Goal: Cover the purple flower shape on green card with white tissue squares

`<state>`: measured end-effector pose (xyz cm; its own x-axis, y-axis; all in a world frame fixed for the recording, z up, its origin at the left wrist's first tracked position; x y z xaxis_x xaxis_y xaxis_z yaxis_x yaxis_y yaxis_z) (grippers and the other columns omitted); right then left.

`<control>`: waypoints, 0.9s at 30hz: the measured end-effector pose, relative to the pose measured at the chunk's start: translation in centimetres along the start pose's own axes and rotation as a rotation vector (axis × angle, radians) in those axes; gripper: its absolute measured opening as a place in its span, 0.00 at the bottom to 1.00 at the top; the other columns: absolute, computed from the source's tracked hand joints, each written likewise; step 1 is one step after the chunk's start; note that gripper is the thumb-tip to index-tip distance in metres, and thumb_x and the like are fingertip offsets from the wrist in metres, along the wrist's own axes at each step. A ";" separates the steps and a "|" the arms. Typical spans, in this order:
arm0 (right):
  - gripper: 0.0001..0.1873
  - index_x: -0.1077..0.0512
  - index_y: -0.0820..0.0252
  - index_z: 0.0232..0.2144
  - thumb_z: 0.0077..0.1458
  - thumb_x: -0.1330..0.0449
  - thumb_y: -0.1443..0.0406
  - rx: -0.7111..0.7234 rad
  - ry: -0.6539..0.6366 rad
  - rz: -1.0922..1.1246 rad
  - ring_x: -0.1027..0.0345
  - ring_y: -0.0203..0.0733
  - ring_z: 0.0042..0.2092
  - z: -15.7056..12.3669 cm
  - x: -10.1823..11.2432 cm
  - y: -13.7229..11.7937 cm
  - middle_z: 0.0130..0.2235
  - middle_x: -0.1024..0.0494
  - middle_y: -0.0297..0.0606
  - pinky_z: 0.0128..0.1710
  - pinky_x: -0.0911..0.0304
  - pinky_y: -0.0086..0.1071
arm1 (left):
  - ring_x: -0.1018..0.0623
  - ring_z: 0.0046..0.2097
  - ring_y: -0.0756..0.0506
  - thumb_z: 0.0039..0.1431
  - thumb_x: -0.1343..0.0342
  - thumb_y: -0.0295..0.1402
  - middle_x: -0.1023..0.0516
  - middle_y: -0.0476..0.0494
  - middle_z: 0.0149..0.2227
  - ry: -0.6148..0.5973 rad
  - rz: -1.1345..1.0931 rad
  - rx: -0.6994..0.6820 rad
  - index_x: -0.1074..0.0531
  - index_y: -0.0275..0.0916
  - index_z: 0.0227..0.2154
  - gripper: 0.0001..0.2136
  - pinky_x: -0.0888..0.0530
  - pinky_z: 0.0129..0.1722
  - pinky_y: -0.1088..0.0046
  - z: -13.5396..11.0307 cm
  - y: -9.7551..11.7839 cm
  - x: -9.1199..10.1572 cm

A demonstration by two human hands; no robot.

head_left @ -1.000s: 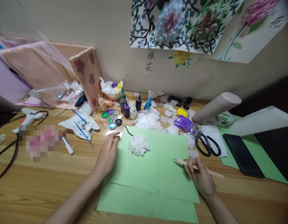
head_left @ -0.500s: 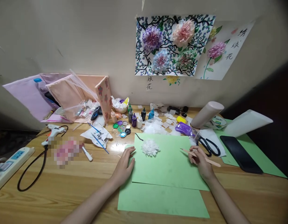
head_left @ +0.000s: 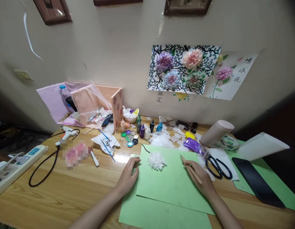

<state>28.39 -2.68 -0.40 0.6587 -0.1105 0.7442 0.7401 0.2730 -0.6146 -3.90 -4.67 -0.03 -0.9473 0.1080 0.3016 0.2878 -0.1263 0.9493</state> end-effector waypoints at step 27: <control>0.18 0.30 0.61 0.46 0.62 0.57 0.71 -0.282 0.093 -0.308 0.35 0.44 0.54 5.9 8.8 5.7 0.49 0.26 0.45 0.55 0.40 0.37 | 0.25 0.30 0.44 0.36 0.38 0.58 0.24 0.47 0.27 -0.032 -0.116 0.510 0.31 0.37 0.33 0.29 0.31 0.25 0.75 3.7 -1.9 -1.6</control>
<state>37.60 3.57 4.16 0.4010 -0.2352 0.8854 0.9037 -0.0571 -0.4244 -2.37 -0.94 -1.95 -0.9746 0.1235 0.1866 0.2204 0.3836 0.8968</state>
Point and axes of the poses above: each hand's wrist, its own z-axis towards the middle knuckle, its own x-axis out of the back of the hand, y = z × x, the point moved 7 cm from there along z, towards the middle knuckle
